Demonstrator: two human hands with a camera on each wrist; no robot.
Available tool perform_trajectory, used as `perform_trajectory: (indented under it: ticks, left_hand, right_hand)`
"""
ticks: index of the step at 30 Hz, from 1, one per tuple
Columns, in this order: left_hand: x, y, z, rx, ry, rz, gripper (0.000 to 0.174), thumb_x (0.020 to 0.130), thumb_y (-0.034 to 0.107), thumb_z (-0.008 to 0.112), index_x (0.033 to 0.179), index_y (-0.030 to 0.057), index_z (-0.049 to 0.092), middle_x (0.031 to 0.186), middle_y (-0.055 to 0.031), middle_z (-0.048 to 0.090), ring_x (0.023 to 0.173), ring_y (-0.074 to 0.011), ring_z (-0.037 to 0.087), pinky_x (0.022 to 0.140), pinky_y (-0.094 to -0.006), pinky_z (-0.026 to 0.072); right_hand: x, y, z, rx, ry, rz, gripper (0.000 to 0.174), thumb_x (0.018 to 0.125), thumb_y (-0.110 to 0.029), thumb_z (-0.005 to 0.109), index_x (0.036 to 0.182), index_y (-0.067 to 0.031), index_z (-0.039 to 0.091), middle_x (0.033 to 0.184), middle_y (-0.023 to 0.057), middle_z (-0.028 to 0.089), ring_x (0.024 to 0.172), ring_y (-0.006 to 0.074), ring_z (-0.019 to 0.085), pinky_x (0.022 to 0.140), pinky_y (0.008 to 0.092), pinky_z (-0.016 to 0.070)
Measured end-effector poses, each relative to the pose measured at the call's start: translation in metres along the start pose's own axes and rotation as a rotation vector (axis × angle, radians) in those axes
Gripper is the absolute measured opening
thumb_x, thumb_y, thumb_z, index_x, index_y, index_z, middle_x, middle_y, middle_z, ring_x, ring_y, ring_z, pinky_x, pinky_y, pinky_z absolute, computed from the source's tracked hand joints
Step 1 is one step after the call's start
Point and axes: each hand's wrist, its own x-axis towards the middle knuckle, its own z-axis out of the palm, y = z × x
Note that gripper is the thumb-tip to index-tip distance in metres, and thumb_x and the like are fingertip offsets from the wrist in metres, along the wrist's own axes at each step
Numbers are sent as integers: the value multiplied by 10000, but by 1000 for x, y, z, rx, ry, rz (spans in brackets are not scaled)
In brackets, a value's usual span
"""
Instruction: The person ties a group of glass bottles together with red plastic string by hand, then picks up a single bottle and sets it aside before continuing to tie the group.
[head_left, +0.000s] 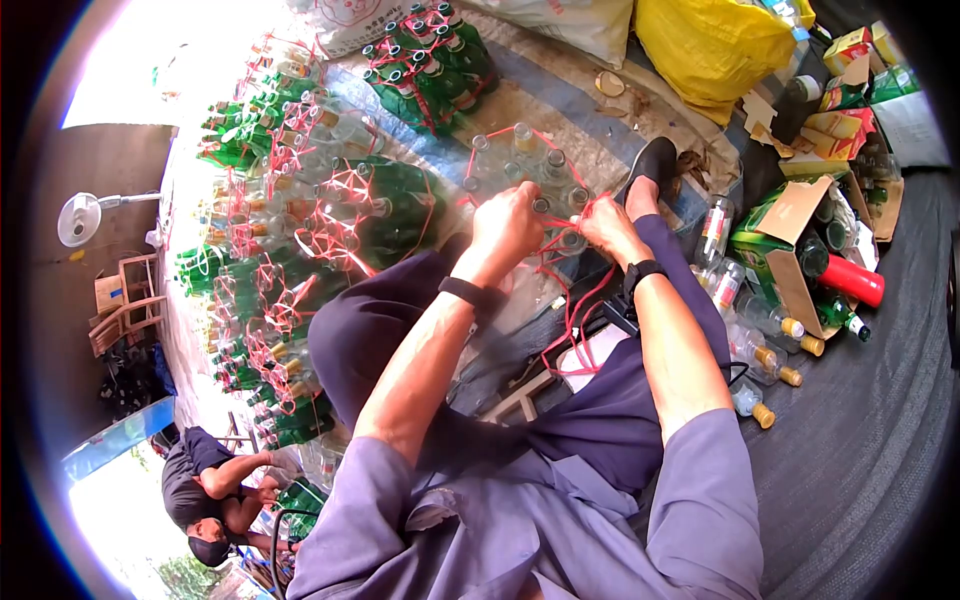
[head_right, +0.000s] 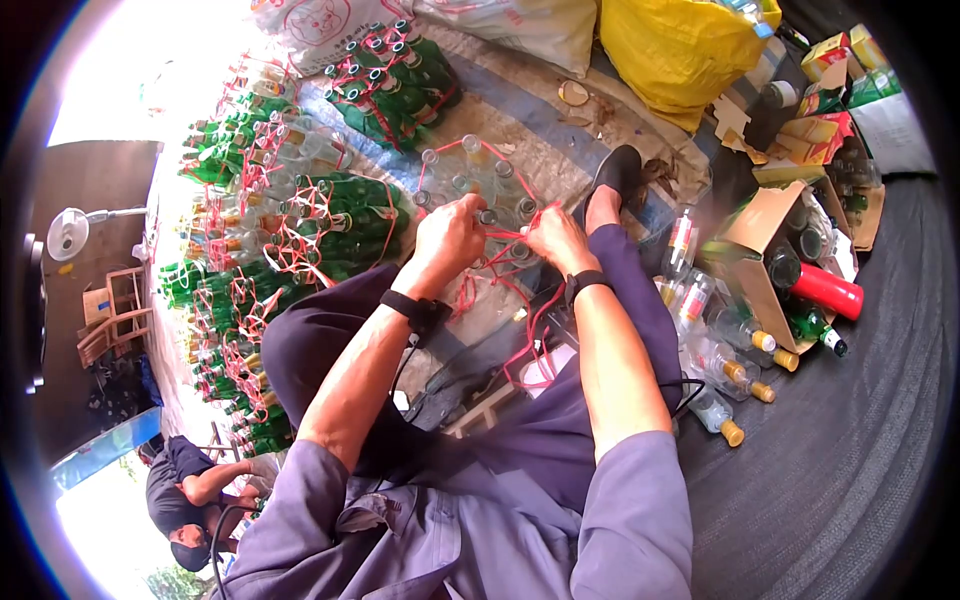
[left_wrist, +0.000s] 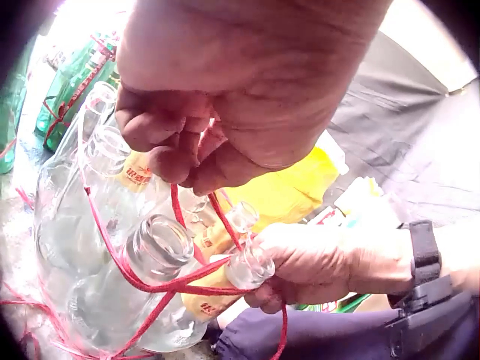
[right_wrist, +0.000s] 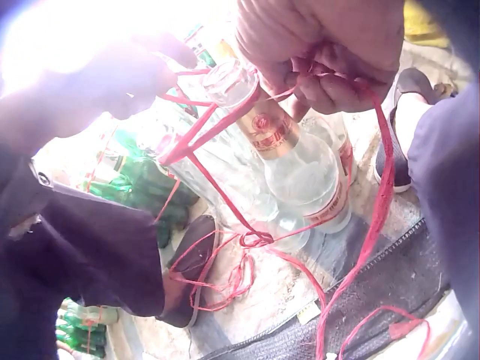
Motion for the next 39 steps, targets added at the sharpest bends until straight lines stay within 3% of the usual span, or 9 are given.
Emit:
perform_trajectory:
  ticks: [5, 10, 17, 23, 26, 28, 31, 34, 39]
  left_hand:
    - [12, -6, 2, -59, 76, 50, 203, 782, 40, 566, 964, 47, 654, 884, -198, 679, 902, -383, 657, 788, -460, 520]
    - [22, -14, 13, -185, 100, -36, 147, 796, 36, 580, 864, 46, 710, 834, -211, 686, 833, -382, 678, 779, -440, 538]
    - [30, -13, 16, -93, 66, -131, 178, 804, 70, 575, 887, 82, 732, 848, -203, 693, 826, -372, 686, 778, -438, 542]
    - [28, -12, 13, 57, -102, -154, 231, 798, 112, 549, 932, 126, 736, 878, -171, 709, 866, -365, 685, 779, -452, 538]
    - [22, -17, 19, 48, -81, -142, 270, 791, 113, 541, 999, 116, 713, 920, -162, 713, 883, -357, 685, 790, -449, 535]
    - [12, -11, 18, -103, 124, -78, 313, 786, 144, 558, 1072, 94, 676, 1013, -154, 699, 984, -345, 656, 833, -441, 524]
    - [-5, 5, 18, -76, 211, 192, 473, 733, 237, 657, 1160, 39, 609, 1139, -180, 620, 1156, -370, 528, 958, -476, 446]
    - [-21, 26, 24, 20, 98, 221, 689, 684, 345, 752, 1261, 35, 539, 1261, -159, 549, 1249, -337, 456, 1003, -480, 359]
    - [-21, 29, 40, 55, 65, 92, 761, 688, 354, 765, 1306, 10, 485, 1352, -161, 482, 1313, -336, 406, 1004, -495, 356]
  right_hand:
    - [-3, -1, 1, -5, 30, -35, 360, 813, -294, 696, 1005, 10, 701, 1021, 306, 658, 1026, 447, 630, 861, 482, 506]
    - [-2, -2, 6, -43, 75, -33, 326, 823, -271, 681, 976, 16, 705, 994, 302, 662, 1009, 443, 637, 867, 487, 506]
    - [-11, -11, 1, -95, 126, -26, 267, 797, -184, 625, 927, 34, 709, 957, 312, 661, 956, 451, 653, 843, 492, 523]
    - [-31, -16, -18, -165, 163, -85, 255, 740, -83, 553, 878, 82, 690, 915, 331, 653, 925, 464, 654, 841, 487, 526]
    - [-23, 4, -18, -141, 118, -126, 236, 745, -96, 577, 855, 79, 691, 896, 332, 651, 906, 460, 659, 826, 480, 530]
    - [-23, 6, -19, -112, 116, -123, 225, 749, -105, 590, 831, 78, 691, 883, 330, 651, 894, 456, 660, 817, 478, 531]
    - [-38, -6, -29, -69, 136, -173, 218, 758, -130, 616, 780, 73, 691, 848, 320, 651, 866, 446, 663, 802, 477, 531]
    - [-53, -16, -29, -76, 195, -241, 233, 768, -158, 634, 747, 67, 691, 807, 303, 653, 839, 436, 665, 791, 478, 530]
    - [-56, -11, -23, -110, 273, -299, 258, 782, -193, 644, 745, 56, 700, 769, 282, 656, 804, 427, 669, 780, 478, 534]
